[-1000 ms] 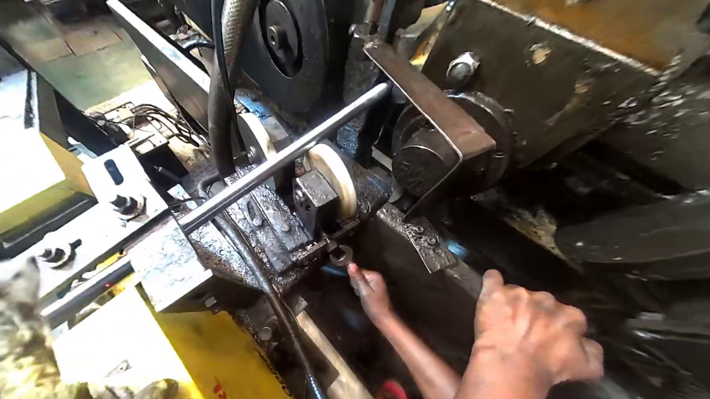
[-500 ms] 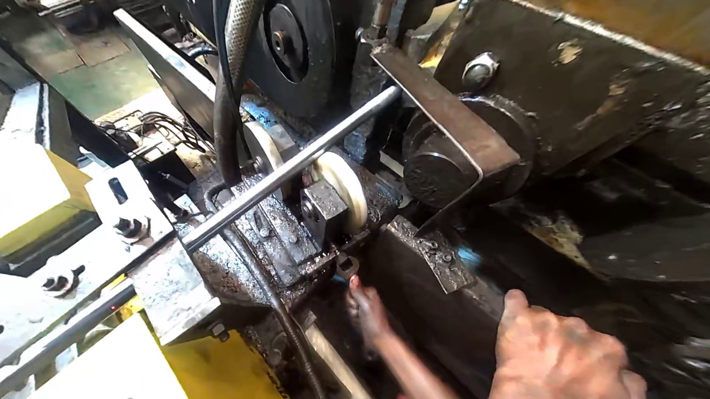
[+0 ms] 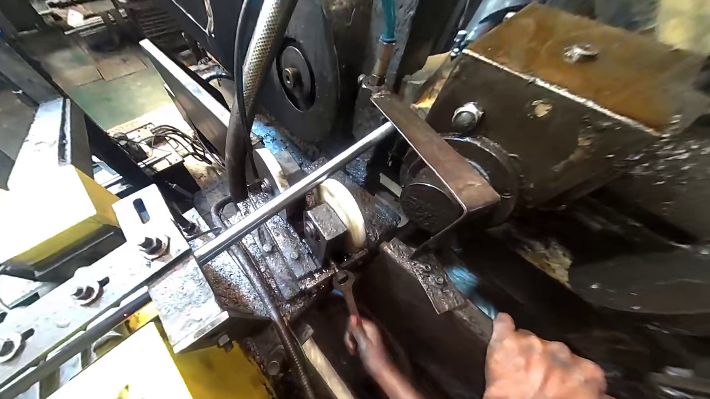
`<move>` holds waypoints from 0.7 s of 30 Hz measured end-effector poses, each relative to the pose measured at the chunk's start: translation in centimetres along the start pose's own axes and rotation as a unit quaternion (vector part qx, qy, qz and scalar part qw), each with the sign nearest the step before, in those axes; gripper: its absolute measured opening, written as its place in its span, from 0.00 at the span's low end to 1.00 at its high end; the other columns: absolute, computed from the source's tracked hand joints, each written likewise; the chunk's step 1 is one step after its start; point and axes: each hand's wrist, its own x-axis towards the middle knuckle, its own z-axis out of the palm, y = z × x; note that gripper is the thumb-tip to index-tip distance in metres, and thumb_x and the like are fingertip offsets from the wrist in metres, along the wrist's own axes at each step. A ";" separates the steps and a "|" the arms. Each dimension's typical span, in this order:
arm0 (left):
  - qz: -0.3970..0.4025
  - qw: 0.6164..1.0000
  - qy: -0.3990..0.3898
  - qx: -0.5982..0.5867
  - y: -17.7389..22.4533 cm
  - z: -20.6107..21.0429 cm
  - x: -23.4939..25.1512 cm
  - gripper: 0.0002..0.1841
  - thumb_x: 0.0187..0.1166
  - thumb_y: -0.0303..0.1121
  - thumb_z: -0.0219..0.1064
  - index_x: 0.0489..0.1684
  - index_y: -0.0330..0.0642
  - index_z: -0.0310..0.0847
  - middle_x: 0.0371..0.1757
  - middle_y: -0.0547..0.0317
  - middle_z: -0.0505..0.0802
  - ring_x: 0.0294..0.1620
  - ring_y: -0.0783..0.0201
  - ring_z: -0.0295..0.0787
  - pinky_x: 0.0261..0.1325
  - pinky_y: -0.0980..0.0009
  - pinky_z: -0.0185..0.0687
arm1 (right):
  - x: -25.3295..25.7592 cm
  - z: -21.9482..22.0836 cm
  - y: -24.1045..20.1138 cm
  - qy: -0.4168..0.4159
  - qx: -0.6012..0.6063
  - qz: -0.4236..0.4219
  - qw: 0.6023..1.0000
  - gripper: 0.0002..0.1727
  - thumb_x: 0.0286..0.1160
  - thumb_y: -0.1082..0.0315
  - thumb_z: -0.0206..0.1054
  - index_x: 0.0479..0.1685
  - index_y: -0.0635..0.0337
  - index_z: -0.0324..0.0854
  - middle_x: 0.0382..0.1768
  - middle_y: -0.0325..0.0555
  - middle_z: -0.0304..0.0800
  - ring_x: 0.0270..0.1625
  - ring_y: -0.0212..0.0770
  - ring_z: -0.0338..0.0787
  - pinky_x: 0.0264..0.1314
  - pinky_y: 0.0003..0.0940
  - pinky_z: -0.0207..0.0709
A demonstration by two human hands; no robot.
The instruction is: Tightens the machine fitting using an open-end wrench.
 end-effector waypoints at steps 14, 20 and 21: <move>0.032 0.997 0.057 0.046 -0.6 1.8 1.8 0.23 0.83 0.52 0.56 0.40 0.49 0.96 0.42 0.59 0.98 0.51 0.57 0.94 0.76 0.48 0.70 | -4.0 4.4 1.6 0.062 0.266 0.084 0.958 0.28 0.90 0.59 0.42 0.11 0.44 0.66 0.09 0.23 0.66 0.13 0.20 0.67 0.21 0.18 0.63; 0.026 0.999 0.028 0.025 -0.4 1.0 1.6 0.22 0.84 0.50 0.56 0.40 0.48 0.96 0.43 0.59 0.98 0.52 0.58 0.94 0.78 0.46 0.67 | -6.1 6.8 -0.5 -0.006 0.375 0.128 0.918 0.33 0.92 0.51 0.35 0.10 0.45 0.68 0.11 0.26 0.71 0.16 0.20 0.72 0.22 0.17 0.68; 0.032 0.995 0.079 0.042 -0.8 2.7 2.0 0.22 0.82 0.53 0.57 0.35 0.52 0.96 0.36 0.62 0.97 0.45 0.59 0.94 0.73 0.45 0.71 | -6.8 6.6 -3.0 -0.011 0.376 0.159 0.913 0.33 0.94 0.52 0.32 0.14 0.48 0.68 0.11 0.27 0.71 0.16 0.20 0.72 0.22 0.17 0.70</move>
